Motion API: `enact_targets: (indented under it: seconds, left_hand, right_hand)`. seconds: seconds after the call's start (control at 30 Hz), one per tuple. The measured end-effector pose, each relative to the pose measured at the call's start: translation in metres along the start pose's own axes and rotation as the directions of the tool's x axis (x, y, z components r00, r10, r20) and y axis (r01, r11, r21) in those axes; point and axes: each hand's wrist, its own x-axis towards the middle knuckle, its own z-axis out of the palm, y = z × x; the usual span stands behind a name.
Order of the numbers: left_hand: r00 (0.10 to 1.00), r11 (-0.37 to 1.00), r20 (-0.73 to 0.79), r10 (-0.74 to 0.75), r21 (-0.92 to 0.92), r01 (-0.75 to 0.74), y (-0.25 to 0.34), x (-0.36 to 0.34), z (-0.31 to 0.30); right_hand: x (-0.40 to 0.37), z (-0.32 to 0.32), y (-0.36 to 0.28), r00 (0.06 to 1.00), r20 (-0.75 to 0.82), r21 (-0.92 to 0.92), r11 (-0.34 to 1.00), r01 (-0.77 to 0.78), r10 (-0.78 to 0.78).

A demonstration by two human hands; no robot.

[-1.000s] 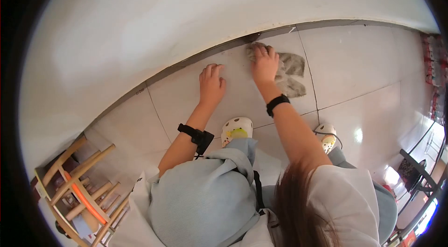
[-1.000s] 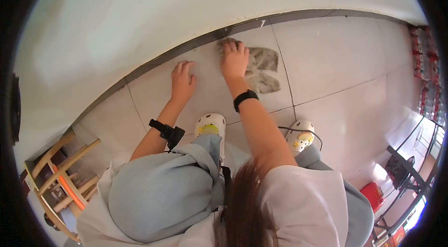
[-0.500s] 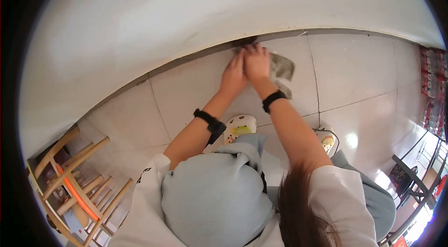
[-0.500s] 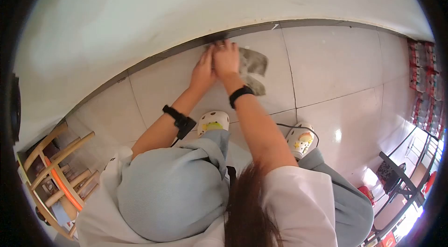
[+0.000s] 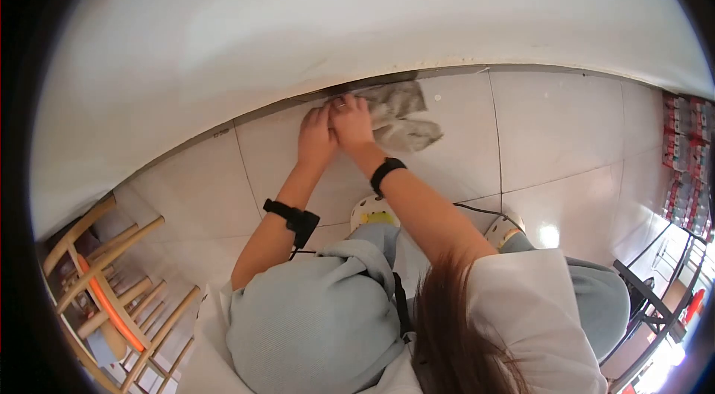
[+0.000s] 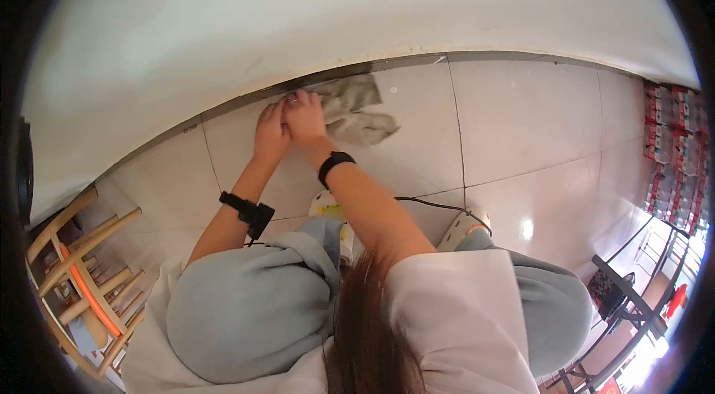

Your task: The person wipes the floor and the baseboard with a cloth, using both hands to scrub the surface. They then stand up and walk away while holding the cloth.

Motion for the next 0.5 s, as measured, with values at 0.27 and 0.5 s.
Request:
enact_targets:
  seconds: [0.27,0.5]
  left_hand:
    - [0.987,0.974,0.03,-0.16,-0.156,0.163,0.029,0.001,0.021]
    - [0.995,0.983,0.064,0.076,-0.171,-0.065,0.085,0.029,0.065]
  right_hand:
    - [-0.009,-0.009,0.022,0.999,-0.041,-0.023,0.999,0.022,-0.023]
    - [-0.035,-0.039,0.09,0.979,0.03,-0.194,0.962,-0.19,0.2]
